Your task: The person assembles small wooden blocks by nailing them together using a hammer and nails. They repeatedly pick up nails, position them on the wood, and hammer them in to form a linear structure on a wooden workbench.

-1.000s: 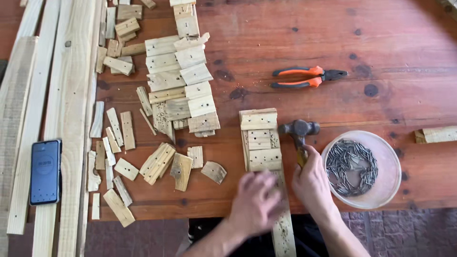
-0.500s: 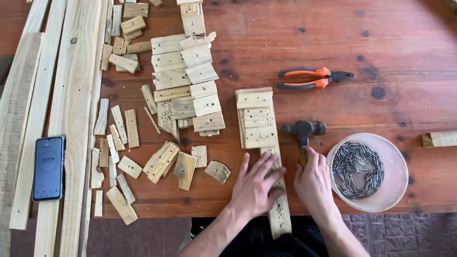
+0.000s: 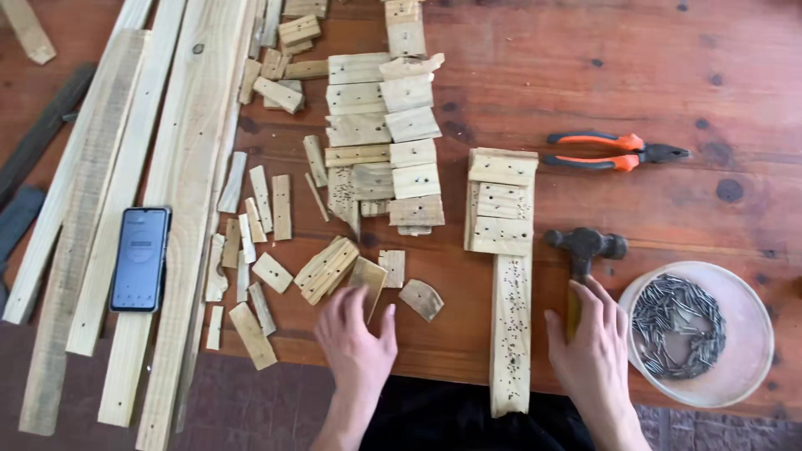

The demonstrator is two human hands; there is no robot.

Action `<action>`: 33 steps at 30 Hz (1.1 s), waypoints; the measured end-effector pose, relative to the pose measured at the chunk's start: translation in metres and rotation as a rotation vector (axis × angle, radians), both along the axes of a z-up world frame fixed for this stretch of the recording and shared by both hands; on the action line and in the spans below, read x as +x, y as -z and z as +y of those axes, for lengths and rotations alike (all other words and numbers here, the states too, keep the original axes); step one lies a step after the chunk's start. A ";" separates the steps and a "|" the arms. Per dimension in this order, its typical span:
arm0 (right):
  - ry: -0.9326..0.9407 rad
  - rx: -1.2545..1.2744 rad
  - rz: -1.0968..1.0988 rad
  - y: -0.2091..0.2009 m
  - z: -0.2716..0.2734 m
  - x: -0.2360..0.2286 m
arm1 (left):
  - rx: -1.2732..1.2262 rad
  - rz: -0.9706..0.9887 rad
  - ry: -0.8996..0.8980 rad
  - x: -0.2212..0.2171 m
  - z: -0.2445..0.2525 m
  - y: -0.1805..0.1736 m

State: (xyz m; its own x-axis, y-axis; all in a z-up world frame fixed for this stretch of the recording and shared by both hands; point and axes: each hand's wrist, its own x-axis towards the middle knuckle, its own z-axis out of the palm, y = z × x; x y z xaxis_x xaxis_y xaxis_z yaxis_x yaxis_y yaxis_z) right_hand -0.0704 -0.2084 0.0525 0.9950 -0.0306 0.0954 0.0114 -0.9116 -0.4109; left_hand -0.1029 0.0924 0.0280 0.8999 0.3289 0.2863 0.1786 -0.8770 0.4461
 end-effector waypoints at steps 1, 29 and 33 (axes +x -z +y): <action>-0.005 0.000 -0.002 -0.005 0.007 -0.001 | 0.000 -0.002 -0.005 -0.001 0.005 0.001; -0.116 0.282 0.087 -0.008 0.008 0.010 | -0.194 0.101 0.762 0.082 -0.099 -0.005; -0.093 0.333 0.167 -0.012 0.013 0.008 | -0.211 0.028 0.674 0.073 -0.106 -0.010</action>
State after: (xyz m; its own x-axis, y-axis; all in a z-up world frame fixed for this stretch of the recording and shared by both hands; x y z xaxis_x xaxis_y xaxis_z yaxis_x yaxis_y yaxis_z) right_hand -0.0623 -0.1954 0.0641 0.9959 0.0588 -0.0681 -0.0042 -0.7259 -0.6878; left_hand -0.0304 -0.0134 0.0379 0.9333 -0.2567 0.2512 -0.3589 -0.6958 0.6222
